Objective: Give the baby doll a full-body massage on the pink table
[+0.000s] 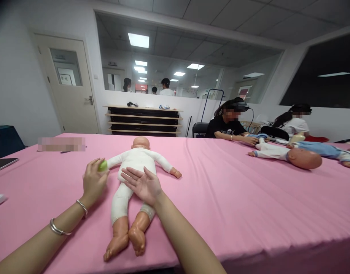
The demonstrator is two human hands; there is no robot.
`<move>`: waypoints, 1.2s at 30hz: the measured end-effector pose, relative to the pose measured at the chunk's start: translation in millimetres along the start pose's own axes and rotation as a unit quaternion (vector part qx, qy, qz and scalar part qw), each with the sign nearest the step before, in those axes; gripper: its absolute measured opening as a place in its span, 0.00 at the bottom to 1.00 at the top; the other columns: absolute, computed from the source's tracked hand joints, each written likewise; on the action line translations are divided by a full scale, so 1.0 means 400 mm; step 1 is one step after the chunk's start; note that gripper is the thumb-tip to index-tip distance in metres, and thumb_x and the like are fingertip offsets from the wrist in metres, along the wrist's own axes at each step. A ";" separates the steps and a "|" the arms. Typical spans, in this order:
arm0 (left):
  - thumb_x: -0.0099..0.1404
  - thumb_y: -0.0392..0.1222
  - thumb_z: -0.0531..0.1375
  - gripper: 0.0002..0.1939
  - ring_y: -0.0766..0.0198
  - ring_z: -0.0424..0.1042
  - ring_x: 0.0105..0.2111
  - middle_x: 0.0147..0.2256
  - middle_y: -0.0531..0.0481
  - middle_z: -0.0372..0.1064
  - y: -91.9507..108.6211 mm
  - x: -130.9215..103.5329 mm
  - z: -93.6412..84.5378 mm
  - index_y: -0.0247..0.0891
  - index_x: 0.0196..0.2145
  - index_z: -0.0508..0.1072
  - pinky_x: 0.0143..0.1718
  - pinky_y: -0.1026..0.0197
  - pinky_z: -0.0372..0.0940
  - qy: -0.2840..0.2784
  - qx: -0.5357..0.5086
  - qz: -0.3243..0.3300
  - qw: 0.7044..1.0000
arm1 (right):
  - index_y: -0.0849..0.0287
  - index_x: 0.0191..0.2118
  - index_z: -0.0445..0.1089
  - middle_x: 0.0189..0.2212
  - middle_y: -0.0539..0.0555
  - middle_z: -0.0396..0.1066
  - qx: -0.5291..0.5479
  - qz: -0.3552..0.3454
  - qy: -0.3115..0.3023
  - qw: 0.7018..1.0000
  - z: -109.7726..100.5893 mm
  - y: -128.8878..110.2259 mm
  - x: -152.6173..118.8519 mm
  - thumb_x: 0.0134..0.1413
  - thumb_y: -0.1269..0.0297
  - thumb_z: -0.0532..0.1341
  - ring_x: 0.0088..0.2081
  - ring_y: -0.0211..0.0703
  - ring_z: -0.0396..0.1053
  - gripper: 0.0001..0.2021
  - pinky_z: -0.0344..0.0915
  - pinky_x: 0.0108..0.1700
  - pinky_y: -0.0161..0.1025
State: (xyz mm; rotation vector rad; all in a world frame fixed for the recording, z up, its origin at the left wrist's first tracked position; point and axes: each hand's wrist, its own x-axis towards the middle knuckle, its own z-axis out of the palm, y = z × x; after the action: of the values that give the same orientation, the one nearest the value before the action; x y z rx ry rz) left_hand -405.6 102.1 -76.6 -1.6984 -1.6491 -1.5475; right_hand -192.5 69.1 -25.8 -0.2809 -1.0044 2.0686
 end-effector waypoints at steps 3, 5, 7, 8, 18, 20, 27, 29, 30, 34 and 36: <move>0.59 0.40 0.55 0.22 0.52 0.61 0.52 0.51 0.40 0.61 -0.059 0.015 0.012 0.38 0.52 0.65 0.49 0.49 0.60 -0.026 0.007 -0.081 0.996 | 0.65 0.51 0.64 0.59 0.60 0.57 0.023 -0.035 0.017 0.999 -0.010 -0.008 0.000 0.57 0.52 0.49 0.59 0.44 0.57 0.24 0.49 0.62 0.42; 0.59 0.41 0.56 0.24 0.51 0.61 0.53 0.52 0.36 0.59 -0.083 0.021 0.017 0.35 0.53 0.63 0.50 0.49 0.60 -0.041 0.009 -0.120 0.992 | 0.63 0.51 0.64 0.60 0.58 0.56 0.028 -0.051 0.028 0.998 -0.017 -0.013 0.002 0.58 0.52 0.47 0.59 0.43 0.56 0.23 0.50 0.61 0.42; 0.60 0.42 0.55 0.27 0.46 0.57 0.56 0.56 0.31 0.54 -0.080 0.024 0.014 0.31 0.56 0.60 0.51 0.44 0.58 -0.026 0.032 -0.146 0.988 | 0.61 0.51 0.64 0.60 0.57 0.55 0.019 -0.058 0.044 0.997 -0.020 -0.018 0.004 0.59 0.52 0.46 0.60 0.43 0.56 0.23 0.52 0.60 0.43; 0.62 0.43 0.54 0.28 0.44 0.54 0.58 0.58 0.29 0.50 -0.068 0.022 0.010 0.30 0.58 0.57 0.52 0.41 0.56 -0.013 0.049 -0.136 0.989 | 0.60 0.51 0.64 0.60 0.57 0.55 0.012 -0.060 0.051 0.997 -0.020 -0.018 0.005 0.59 0.52 0.46 0.60 0.43 0.56 0.23 0.53 0.60 0.44; 0.68 0.44 0.48 0.30 0.55 0.48 0.62 0.61 0.41 0.51 0.149 -0.049 -0.039 0.37 0.64 0.44 0.62 0.45 0.39 -0.181 -0.042 0.403 0.896 | 0.60 0.53 0.62 0.56 0.62 0.61 -0.006 0.016 -0.009 1.000 0.031 0.038 0.004 0.53 0.37 0.41 0.58 0.50 0.57 0.35 0.54 0.57 0.51; 0.68 0.46 0.48 0.29 0.54 0.47 0.62 0.60 0.40 0.51 0.153 -0.056 -0.040 0.34 0.64 0.47 0.62 0.44 0.37 -0.196 -0.032 0.417 0.887 | 0.62 0.52 0.62 0.55 0.63 0.61 0.011 -0.011 0.002 1.000 0.028 0.040 0.005 0.53 0.37 0.39 0.58 0.50 0.57 0.36 0.53 0.57 0.52; 0.68 0.47 0.47 0.26 0.52 0.47 0.62 0.61 0.44 0.49 0.157 -0.058 -0.040 0.39 0.62 0.53 0.61 0.41 0.41 -0.247 -0.054 0.434 0.865 | 0.58 0.53 0.63 0.57 0.60 0.60 0.013 -0.035 0.034 0.999 0.001 0.063 0.019 0.55 0.39 0.39 0.58 0.49 0.56 0.33 0.50 0.59 0.54; 0.68 0.45 0.48 0.25 0.53 0.50 0.61 0.61 0.44 0.51 0.153 -0.054 -0.036 0.39 0.61 0.55 0.61 0.41 0.43 -0.235 -0.033 0.405 0.883 | 0.60 0.53 0.62 0.56 0.62 0.61 0.013 -0.013 0.012 1.000 0.000 0.063 0.020 0.55 0.39 0.39 0.58 0.50 0.57 0.34 0.51 0.58 0.56; 0.68 0.44 0.48 0.24 0.54 0.52 0.60 0.60 0.43 0.53 0.149 -0.053 -0.034 0.38 0.60 0.57 0.60 0.42 0.45 -0.224 -0.027 0.392 0.892 | 0.60 0.53 0.62 0.55 0.62 0.61 0.016 -0.009 0.004 1.000 0.001 0.060 0.019 0.55 0.39 0.39 0.58 0.50 0.57 0.34 0.52 0.58 0.56; 0.66 0.36 0.48 0.19 0.57 0.59 0.57 0.53 0.44 0.64 0.132 -0.054 -0.034 0.37 0.54 0.66 0.57 0.47 0.55 -0.143 -0.077 0.374 0.913 | 0.62 0.53 0.62 0.55 0.64 0.62 0.013 -0.025 0.030 0.999 -0.004 0.045 0.014 0.54 0.38 0.43 0.55 0.49 0.61 0.34 0.55 0.57 0.51; 0.66 0.35 0.49 0.19 0.58 0.61 0.56 0.52 0.45 0.66 0.124 -0.051 -0.034 0.38 0.52 0.67 0.55 0.50 0.60 -0.114 -0.115 0.353 0.921 | 0.60 0.50 0.65 0.54 0.62 0.64 -0.014 -0.068 0.090 0.994 -0.011 0.037 0.015 0.55 0.43 0.48 0.53 0.45 0.64 0.28 0.56 0.57 0.47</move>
State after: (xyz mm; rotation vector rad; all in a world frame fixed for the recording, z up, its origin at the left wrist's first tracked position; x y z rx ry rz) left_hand -364.7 66.2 -66.8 -2.3181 -0.7736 -1.2342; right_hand -202.8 70.7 -38.9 -0.3950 -0.9184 1.8718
